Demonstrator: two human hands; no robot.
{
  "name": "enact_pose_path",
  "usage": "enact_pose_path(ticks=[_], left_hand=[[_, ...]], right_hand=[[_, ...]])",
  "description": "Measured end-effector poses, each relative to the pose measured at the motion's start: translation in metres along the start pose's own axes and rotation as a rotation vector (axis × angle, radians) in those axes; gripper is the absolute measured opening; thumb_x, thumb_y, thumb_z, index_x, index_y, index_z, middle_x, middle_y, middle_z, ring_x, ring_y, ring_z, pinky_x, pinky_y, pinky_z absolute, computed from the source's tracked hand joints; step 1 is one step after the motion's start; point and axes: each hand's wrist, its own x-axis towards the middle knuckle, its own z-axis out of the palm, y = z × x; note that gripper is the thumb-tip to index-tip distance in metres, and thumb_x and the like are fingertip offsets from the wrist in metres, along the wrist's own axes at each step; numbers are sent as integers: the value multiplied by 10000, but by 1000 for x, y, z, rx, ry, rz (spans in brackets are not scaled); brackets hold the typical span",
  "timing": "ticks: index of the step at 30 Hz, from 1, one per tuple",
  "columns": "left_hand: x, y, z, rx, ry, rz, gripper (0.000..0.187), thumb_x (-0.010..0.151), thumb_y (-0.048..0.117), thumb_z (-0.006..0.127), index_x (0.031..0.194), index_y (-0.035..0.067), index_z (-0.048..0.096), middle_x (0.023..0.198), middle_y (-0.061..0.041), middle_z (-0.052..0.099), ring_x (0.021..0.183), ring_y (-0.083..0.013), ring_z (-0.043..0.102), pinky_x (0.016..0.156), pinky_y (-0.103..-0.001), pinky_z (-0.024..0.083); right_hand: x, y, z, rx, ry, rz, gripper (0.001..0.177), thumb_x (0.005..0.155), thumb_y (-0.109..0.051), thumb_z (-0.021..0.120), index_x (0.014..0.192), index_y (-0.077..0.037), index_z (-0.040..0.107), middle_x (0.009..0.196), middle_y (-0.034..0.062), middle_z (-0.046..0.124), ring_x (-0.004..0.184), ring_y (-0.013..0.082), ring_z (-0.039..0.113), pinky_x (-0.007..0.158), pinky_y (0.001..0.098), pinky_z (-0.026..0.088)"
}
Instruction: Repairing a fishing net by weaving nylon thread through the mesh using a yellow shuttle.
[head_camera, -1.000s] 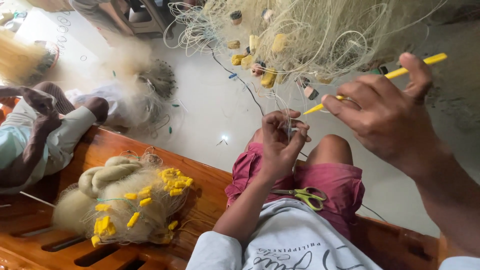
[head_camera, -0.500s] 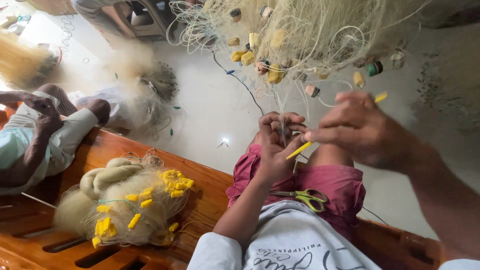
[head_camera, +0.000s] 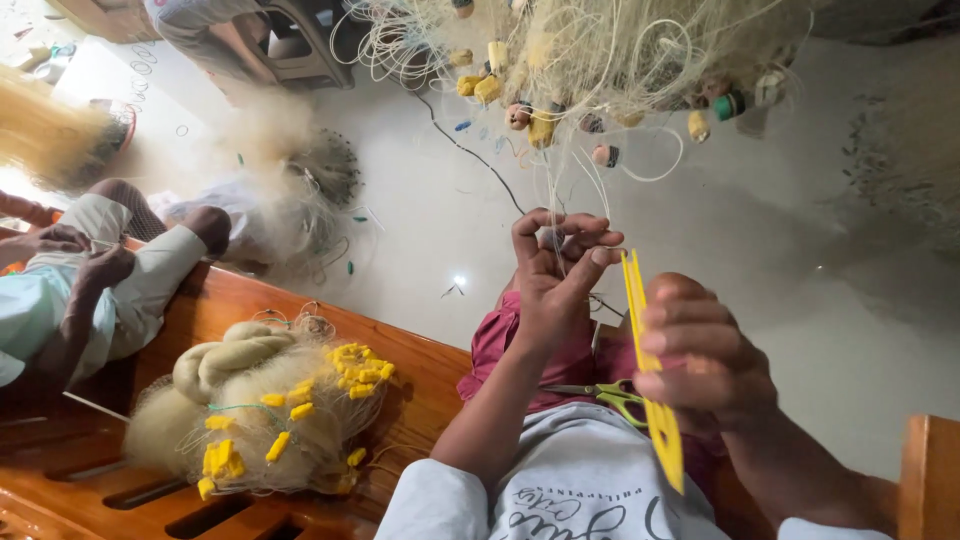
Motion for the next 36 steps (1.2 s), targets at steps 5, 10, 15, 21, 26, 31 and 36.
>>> enact_pose_path(ticks=[5,10,15,21,26,31,36], left_hand=[[2,17,-2,129,-155,-59,452,970,-103,596,1241,163,350,1248,-166,569,1092,-267,652,950,-396,580],[2,19,-3,122,-156,-48,466,959,-127,602,1236,157,357,1255,-175,568,1093,-250,658,952,-378,583],[0,18,-5,146,-112,-54,454,959,-83,626,1206,166,339,1237,-172,574,1053,-242,669,917,-376,589],[-3,20,-5,174,-95,-43,444,957,-74,630,1194,167,342,1217,-171,574,1029,-240,672,934,-366,582],[-9,15,-8,195,-81,-11,489,919,-75,678,1188,167,349,1125,-136,615,989,-212,669,942,-358,563],[-15,16,-5,256,-39,7,471,901,-60,701,1139,157,356,978,-122,652,925,-198,659,752,-305,571],[-16,15,-6,396,-101,153,407,906,-30,693,1129,128,391,908,-96,620,894,-219,637,794,-328,559]], right_hand=[[16,-16,13,92,222,16,44,1029,-135,507,1044,-158,473,1007,97,655,911,250,723,993,427,592],[21,-28,9,130,267,129,110,1053,-199,488,1120,-198,400,979,81,618,879,235,710,1041,496,591],[30,-58,15,41,395,422,140,1074,-260,497,1163,-275,389,931,5,571,796,177,677,1067,406,574],[22,-69,6,160,344,485,198,1036,-238,532,1200,-270,425,964,-2,609,750,165,690,1023,408,604],[16,-69,0,229,334,469,228,1034,-263,546,1246,-259,462,972,12,632,709,161,716,955,399,638],[14,-88,9,377,402,668,246,977,-183,598,1212,-225,538,941,13,652,704,156,682,833,410,665],[-26,-75,30,803,318,728,188,1029,-128,555,1193,-68,623,703,86,574,621,181,578,703,435,625]])
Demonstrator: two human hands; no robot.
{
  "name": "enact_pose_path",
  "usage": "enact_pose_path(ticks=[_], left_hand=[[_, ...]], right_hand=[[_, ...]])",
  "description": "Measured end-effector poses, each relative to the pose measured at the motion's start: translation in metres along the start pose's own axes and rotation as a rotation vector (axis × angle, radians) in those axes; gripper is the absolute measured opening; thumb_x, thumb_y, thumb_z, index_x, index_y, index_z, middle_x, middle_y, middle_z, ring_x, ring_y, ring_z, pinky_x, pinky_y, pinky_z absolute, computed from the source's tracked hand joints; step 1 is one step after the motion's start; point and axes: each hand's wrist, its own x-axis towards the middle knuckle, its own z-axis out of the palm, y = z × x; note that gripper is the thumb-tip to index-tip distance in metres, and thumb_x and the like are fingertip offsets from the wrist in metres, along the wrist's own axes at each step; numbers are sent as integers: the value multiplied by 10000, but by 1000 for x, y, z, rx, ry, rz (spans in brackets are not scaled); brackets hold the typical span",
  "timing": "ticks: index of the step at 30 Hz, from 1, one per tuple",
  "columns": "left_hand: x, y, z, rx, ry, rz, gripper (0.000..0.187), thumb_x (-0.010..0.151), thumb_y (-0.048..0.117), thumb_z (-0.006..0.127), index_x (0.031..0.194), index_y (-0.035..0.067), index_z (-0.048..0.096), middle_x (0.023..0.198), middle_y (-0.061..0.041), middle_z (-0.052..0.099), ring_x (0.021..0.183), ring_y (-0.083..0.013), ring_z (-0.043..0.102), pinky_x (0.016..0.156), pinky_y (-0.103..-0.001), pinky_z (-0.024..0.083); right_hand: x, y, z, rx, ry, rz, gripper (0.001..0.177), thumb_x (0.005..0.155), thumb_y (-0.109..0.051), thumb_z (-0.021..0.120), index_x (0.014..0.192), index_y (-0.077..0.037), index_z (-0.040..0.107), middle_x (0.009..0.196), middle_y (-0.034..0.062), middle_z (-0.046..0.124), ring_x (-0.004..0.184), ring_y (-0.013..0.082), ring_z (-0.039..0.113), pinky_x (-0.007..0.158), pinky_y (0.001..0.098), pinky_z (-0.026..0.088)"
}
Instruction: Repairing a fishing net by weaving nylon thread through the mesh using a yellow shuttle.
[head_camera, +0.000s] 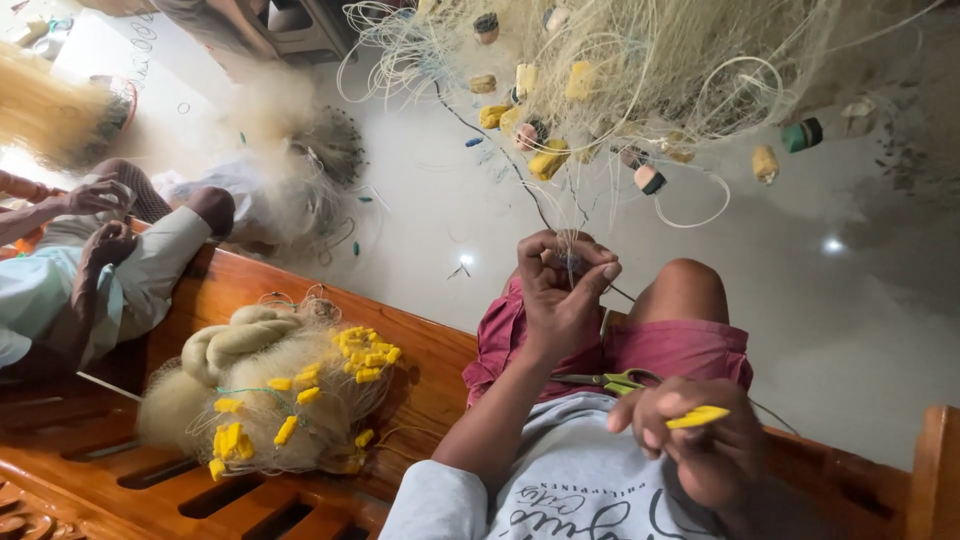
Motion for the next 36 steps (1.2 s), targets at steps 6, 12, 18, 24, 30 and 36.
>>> enact_pose_path(ticks=[6,12,18,24,30,36], left_hand=[[-5,-9,-4,40,-60,54,413,922,-59,650,1138,134,356,906,-107,607,910,-244,611,829,-360,546],[-11,-5,0,131,-95,69,490,878,53,757,1177,94,371,972,-132,582,957,-234,625,909,-345,557],[-10,-16,-2,-222,146,-204,313,912,174,714,1125,43,526,900,-121,674,898,-221,678,857,-384,526],[14,-3,5,-492,239,-393,169,909,-34,581,1041,40,506,742,-124,569,759,-205,613,723,-276,484],[25,14,12,-486,248,-439,138,919,-7,584,1030,38,518,710,-128,630,689,-199,592,774,-290,504],[34,23,24,-433,271,-554,134,926,41,593,1031,80,520,762,-46,582,652,-137,671,545,-153,465]], right_hand=[[12,-1,-2,-52,109,-104,120,1036,-188,572,1126,-134,630,647,19,367,497,126,289,440,287,303],[21,-1,-4,-435,-404,-99,188,1071,-211,435,1147,-83,551,835,57,650,630,153,619,577,286,586],[31,-57,-12,-918,-317,-90,204,954,-169,513,1047,-81,673,1255,148,662,1332,271,556,1320,540,208],[112,-39,-84,-1626,-414,-566,250,965,-117,747,1208,-170,717,987,52,696,868,226,559,921,428,291],[134,-31,-85,-1641,-366,-539,284,916,9,780,1148,-155,781,1004,19,740,819,207,618,932,406,290],[136,-11,-89,-1390,-288,-323,292,958,-116,737,1245,-85,697,1052,18,749,832,153,636,847,361,367]])
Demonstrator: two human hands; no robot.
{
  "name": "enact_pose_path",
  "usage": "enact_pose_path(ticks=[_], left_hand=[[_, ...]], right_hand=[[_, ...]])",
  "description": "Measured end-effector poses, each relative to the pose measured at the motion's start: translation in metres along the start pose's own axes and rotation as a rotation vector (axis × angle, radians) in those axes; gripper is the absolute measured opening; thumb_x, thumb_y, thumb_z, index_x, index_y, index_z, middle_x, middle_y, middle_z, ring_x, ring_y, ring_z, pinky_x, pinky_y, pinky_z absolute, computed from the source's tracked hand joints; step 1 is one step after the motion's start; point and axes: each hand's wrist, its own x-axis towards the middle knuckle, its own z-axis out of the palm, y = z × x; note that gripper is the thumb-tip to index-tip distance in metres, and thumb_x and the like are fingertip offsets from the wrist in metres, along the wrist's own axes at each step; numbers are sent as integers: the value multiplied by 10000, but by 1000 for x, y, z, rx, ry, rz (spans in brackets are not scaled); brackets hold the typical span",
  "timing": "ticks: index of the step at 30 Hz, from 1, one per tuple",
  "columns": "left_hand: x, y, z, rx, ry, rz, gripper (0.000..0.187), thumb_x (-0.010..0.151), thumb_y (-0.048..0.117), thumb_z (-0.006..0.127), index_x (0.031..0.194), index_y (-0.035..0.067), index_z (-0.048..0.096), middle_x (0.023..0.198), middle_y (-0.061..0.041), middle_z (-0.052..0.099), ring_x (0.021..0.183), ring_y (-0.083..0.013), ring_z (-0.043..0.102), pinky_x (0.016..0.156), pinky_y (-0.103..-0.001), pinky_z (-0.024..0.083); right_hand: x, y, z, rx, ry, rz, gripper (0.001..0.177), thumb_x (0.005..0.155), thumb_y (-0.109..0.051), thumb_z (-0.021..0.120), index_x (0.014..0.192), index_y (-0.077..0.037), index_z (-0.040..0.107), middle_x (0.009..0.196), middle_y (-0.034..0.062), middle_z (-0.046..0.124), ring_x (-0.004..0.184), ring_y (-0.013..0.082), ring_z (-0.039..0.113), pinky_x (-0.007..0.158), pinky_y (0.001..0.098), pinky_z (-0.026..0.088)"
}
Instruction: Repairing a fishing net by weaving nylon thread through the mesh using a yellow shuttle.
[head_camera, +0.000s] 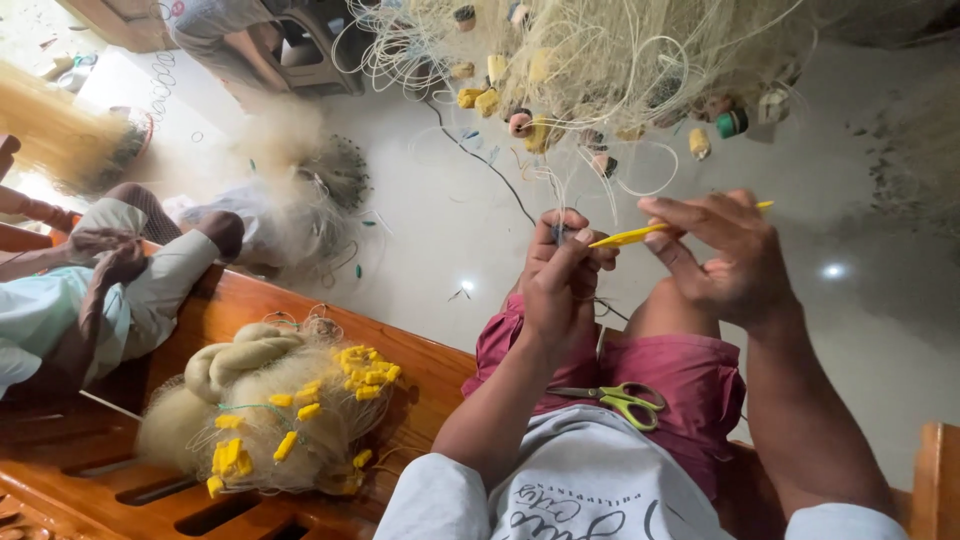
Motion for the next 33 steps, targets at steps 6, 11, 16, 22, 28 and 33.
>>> enact_pose_path(ticks=[6,11,16,22,28,33], left_hand=[[18,-39,-21,193,-167,226,214,933,54,630,1119,5,536,817,-104,660,748,-104,623,716,-204,487],[18,-42,-15,657,-160,280,260,935,173,664,1169,126,559,799,-87,689,755,-174,650,745,-279,500],[17,-43,-18,457,-323,266,213,1020,166,587,1147,94,431,944,-88,622,935,-152,642,820,-281,516],[8,-37,-11,346,-311,188,213,1013,163,600,1133,81,445,901,-122,624,900,-176,626,837,-301,494],[6,-32,0,348,-284,80,245,993,244,611,1071,100,429,826,-59,614,844,-179,597,899,-366,499],[10,-25,3,373,-272,38,226,1045,289,521,954,82,505,804,-100,637,796,-184,599,778,-310,480]], right_hand=[[17,-4,29,301,302,-201,423,834,-242,821,1187,-26,733,1109,104,457,1004,220,507,899,338,448],[9,-18,25,384,437,-227,256,878,-241,753,1064,-65,758,1084,101,366,1064,234,428,998,341,390],[-17,-63,0,797,777,-85,235,997,-329,642,987,-114,549,973,84,544,792,233,609,879,400,604],[-53,-95,-7,964,535,-3,119,1106,-322,484,1132,-207,472,832,10,616,627,148,604,669,309,591],[-73,-100,34,1063,650,88,86,1068,-270,509,1082,-194,472,676,-9,464,506,107,396,556,275,480],[-68,-96,20,1108,695,153,121,1072,-285,512,1085,-168,484,627,-17,314,502,104,229,482,270,256]])
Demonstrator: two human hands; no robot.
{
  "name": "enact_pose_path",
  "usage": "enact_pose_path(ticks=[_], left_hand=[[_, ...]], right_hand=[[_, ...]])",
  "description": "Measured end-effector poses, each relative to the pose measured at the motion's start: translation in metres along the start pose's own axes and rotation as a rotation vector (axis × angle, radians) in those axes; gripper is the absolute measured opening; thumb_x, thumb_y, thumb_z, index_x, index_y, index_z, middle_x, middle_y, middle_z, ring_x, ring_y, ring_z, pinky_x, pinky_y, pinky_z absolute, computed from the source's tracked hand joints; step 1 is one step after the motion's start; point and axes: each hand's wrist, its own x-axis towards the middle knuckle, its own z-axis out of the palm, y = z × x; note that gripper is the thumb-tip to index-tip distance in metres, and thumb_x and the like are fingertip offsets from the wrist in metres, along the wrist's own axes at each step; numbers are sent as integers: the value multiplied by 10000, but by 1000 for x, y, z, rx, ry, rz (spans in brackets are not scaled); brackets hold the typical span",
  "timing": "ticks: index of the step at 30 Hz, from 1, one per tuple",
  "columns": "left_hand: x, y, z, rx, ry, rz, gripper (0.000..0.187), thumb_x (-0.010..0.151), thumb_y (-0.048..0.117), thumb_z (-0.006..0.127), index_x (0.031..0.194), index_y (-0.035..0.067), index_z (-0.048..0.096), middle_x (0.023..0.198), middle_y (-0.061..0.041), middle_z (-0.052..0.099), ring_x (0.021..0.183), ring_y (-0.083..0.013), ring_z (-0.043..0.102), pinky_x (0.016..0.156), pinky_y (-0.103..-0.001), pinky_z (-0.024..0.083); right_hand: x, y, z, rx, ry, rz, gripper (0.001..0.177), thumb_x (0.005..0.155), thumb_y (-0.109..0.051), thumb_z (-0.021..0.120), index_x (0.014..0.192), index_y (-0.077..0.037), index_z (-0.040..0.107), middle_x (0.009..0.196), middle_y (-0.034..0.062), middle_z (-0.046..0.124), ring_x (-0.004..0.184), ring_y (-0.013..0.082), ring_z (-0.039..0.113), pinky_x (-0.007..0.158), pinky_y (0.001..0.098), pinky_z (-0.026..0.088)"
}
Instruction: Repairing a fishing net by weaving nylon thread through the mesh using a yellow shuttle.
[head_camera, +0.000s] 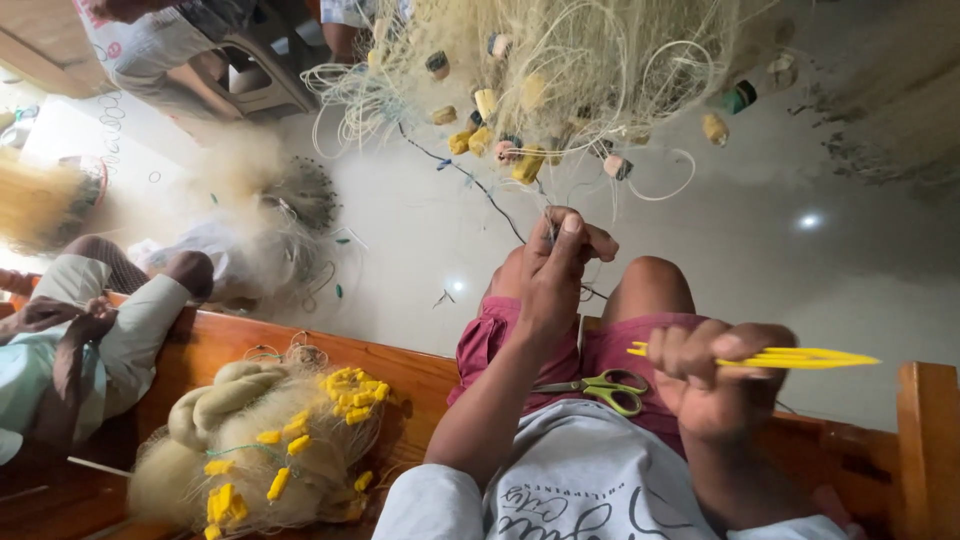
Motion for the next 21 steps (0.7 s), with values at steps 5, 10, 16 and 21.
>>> enact_pose_path(ticks=[5,10,16,21], left_hand=[[-4,-8,-8,-244,-28,-45,275,1057,301,480,997,41,543,883,-166,651,935,-307,660,918,-426,531],[-4,-15,-18,-467,-143,-34,309,1082,307,461,1081,23,583,1032,-161,626,1044,-415,660,1012,-568,497],[-5,-15,-24,-557,-150,100,247,1097,215,469,1213,38,595,1143,-157,621,1147,-336,620,1030,-503,503],[-9,-5,-29,-557,89,165,143,973,63,602,1094,-9,629,966,-156,614,916,-278,588,867,-351,491]], right_hand=[[-40,9,-74,-33,135,-286,346,1069,-352,483,1410,-361,540,992,-58,606,858,180,563,902,440,491],[-13,-4,-68,-328,261,-575,415,1142,-428,242,1485,-409,476,1409,-109,426,1287,150,329,1403,512,281],[23,-15,-61,-359,589,-419,417,1031,-470,446,1245,-128,552,1288,16,566,1317,154,519,1226,431,379],[26,8,-68,-256,589,90,168,1063,-274,556,1177,-159,515,722,50,538,632,197,544,762,372,584]])
